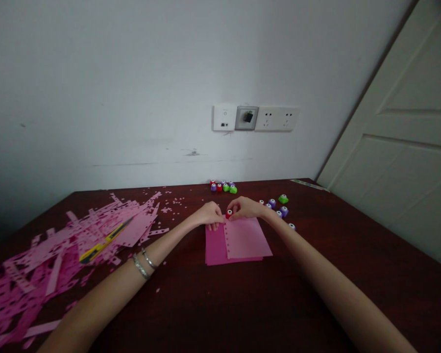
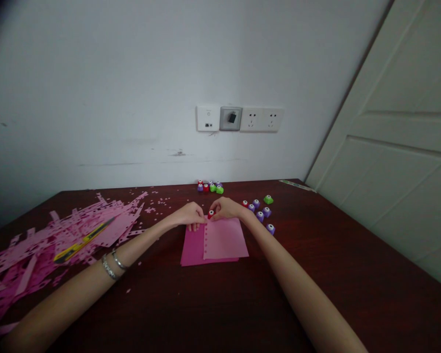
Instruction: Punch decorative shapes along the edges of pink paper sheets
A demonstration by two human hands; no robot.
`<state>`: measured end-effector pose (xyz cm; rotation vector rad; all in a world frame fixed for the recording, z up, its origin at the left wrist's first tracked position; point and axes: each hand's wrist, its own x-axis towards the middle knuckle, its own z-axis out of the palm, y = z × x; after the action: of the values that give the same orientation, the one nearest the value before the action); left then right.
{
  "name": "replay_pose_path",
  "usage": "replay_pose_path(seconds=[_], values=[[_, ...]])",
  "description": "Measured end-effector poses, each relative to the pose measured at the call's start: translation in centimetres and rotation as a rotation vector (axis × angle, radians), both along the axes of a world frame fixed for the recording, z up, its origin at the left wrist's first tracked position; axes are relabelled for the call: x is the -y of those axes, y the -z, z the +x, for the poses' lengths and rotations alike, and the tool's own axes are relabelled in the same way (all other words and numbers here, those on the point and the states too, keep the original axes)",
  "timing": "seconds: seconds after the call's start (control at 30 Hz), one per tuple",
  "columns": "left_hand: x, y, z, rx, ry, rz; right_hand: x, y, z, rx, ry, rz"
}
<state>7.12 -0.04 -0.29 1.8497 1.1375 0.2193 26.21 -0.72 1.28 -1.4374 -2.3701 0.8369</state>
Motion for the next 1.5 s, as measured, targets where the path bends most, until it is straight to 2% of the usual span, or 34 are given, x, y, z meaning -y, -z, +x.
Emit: replay_pose_path(seconds=[0.17, 0.33, 0.47, 0.63, 0.87, 1.0, 1.3, 1.5], values=[[-0.1, 0.2, 0.1, -0.013, 0.016, 0.013, -0.4, 0.8, 0.2, 0.000, -0.032, 0.033], [-0.1, 0.1, 0.1, -0.029, 0.022, 0.009, -0.4, 0.7, 0.3, -0.002, -0.052, 0.016], [0.1, -0.7, -0.1, -0.028, 0.035, 0.003, 0.1, -0.5, 0.6, -0.085, -0.029, -0.047], [-0.3, -2.4, -0.7, -0.007, 0.006, 0.078, 0.5, -2.2, 1.3, -0.154, 0.038, -0.152], [-0.6, -3.7, 0.0, 0.006, -0.002, 0.098, 0.2, -2.2, 0.6, -0.129, 0.051, -0.249], [-0.5, -4.0, 0.6, 0.004, 0.052, 0.106, -0.2, -2.0, 0.2, -0.088, 0.072, -0.368], [-2.5, -2.9, 0.5, -0.082, 0.211, -0.135, -1.0, -1.9, -0.2, -0.034, 0.154, -0.620], [-4.1, -3.0, 1.2, -0.177, 0.301, -0.330, -1.6, -2.5, -0.9, 0.079, 0.178, -0.713]])
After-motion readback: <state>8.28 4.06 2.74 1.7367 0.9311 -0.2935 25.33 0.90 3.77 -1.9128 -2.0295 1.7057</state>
